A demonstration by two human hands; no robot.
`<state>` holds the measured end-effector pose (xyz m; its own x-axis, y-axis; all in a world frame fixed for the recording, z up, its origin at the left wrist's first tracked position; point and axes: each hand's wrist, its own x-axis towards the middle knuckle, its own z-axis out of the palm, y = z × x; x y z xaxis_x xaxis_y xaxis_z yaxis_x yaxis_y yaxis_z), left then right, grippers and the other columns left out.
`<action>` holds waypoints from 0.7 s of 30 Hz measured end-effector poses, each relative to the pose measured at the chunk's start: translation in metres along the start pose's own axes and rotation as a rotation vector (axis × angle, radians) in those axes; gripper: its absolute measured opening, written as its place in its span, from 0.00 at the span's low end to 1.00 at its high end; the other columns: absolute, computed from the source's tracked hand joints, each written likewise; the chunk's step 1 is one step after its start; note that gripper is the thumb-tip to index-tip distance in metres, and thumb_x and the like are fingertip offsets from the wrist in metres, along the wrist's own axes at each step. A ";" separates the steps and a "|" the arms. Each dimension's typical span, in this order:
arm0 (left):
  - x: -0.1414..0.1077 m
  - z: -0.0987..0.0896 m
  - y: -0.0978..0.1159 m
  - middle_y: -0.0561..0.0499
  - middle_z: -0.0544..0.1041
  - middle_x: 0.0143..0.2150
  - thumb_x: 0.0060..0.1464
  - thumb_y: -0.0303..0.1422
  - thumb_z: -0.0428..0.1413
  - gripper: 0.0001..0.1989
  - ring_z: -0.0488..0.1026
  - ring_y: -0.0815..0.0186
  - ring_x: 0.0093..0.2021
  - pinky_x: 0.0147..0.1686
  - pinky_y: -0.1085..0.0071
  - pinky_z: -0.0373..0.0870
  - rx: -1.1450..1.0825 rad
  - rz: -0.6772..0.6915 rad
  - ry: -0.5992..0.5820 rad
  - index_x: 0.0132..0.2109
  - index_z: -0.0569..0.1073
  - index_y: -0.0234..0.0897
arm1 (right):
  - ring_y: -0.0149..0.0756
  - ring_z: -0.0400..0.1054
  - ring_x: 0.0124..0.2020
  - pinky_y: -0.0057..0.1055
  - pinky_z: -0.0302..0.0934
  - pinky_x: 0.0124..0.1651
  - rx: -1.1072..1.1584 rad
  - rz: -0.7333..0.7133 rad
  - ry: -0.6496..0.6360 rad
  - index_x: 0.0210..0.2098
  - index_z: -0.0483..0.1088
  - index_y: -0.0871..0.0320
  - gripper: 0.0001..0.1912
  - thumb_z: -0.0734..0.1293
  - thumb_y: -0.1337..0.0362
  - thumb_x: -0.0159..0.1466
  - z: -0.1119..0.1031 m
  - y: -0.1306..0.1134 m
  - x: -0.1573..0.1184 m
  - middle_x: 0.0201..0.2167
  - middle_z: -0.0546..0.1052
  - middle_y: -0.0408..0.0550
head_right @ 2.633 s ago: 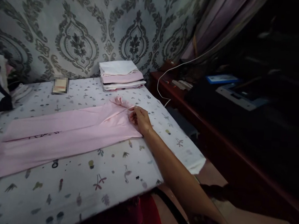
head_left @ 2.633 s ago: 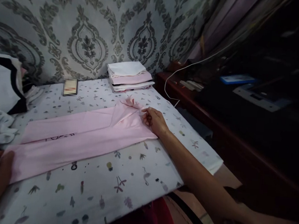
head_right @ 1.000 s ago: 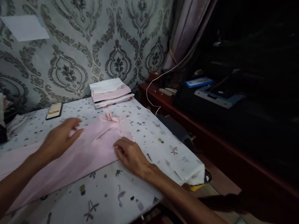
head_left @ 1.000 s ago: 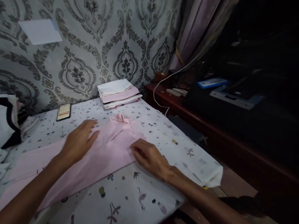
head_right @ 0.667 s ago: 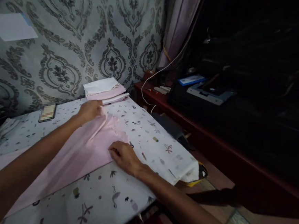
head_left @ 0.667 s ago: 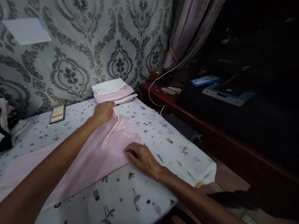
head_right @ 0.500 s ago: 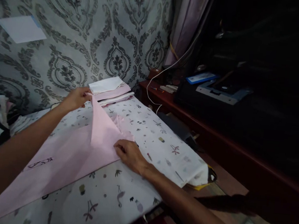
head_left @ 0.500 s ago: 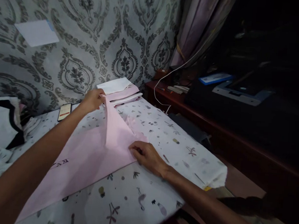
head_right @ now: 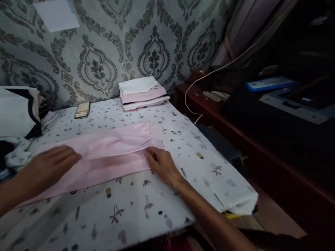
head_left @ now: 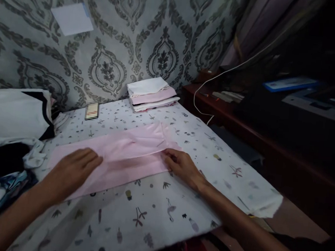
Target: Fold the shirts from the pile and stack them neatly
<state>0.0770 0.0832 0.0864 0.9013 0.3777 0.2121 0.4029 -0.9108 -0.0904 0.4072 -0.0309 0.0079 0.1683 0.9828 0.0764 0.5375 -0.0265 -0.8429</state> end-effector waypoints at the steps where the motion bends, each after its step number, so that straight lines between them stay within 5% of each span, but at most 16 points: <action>1: -0.016 0.007 0.009 0.44 0.79 0.40 0.59 0.20 0.43 0.19 0.74 0.56 0.41 0.42 0.61 0.70 0.017 0.026 -0.030 0.46 0.75 0.42 | 0.32 0.62 0.21 0.29 0.57 0.27 0.027 0.023 -0.012 0.30 0.71 0.57 0.16 0.59 0.54 0.67 0.000 0.000 0.000 0.19 0.70 0.41; 4: -0.043 0.018 0.025 0.48 0.78 0.34 0.61 0.22 0.45 0.16 0.74 0.59 0.36 0.39 0.64 0.69 -0.075 0.009 -0.110 0.41 0.76 0.42 | 0.31 0.61 0.18 0.29 0.57 0.24 0.124 0.117 -0.016 0.25 0.67 0.56 0.24 0.58 0.45 0.67 0.002 -0.004 0.002 0.17 0.70 0.42; 7: -0.037 0.014 0.018 0.50 0.78 0.35 0.65 0.34 0.48 0.11 0.74 0.62 0.35 0.34 0.69 0.67 -0.344 -0.194 -0.131 0.40 0.75 0.42 | 0.30 0.60 0.16 0.29 0.56 0.21 0.166 0.221 0.015 0.23 0.67 0.56 0.25 0.60 0.43 0.65 0.005 -0.008 0.005 0.15 0.70 0.43; 12: 0.022 0.027 -0.018 0.51 0.77 0.36 0.62 0.42 0.47 0.14 0.72 0.62 0.35 0.34 0.69 0.65 -0.600 -0.551 0.006 0.40 0.72 0.40 | 0.28 0.56 0.14 0.27 0.52 0.18 0.178 0.288 0.064 0.21 0.68 0.57 0.18 0.65 0.52 0.61 0.012 -0.011 0.008 0.13 0.68 0.41; 17: 0.096 0.071 -0.026 0.47 0.74 0.34 0.56 0.40 0.50 0.12 0.69 0.59 0.37 0.38 0.66 0.62 -0.616 -0.477 0.010 0.30 0.72 0.39 | 0.28 0.58 0.17 0.28 0.52 0.21 0.175 0.163 0.073 0.20 0.68 0.56 0.19 0.65 0.50 0.60 0.016 -0.008 0.002 0.15 0.66 0.41; 21: 0.125 0.085 -0.020 0.52 0.69 0.25 0.44 0.37 0.59 0.11 0.64 0.63 0.30 0.32 0.69 0.58 -0.849 -0.565 -0.023 0.21 0.68 0.39 | 0.29 0.57 0.18 0.28 0.53 0.21 0.189 0.134 0.066 0.20 0.68 0.56 0.20 0.64 0.50 0.61 0.014 -0.007 -0.002 0.15 0.66 0.41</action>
<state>0.1955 0.1631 0.0316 0.6205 0.7842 -0.0095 0.5328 -0.4126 0.7388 0.3914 -0.0298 0.0057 0.2851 0.9584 -0.0133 0.3439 -0.1152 -0.9319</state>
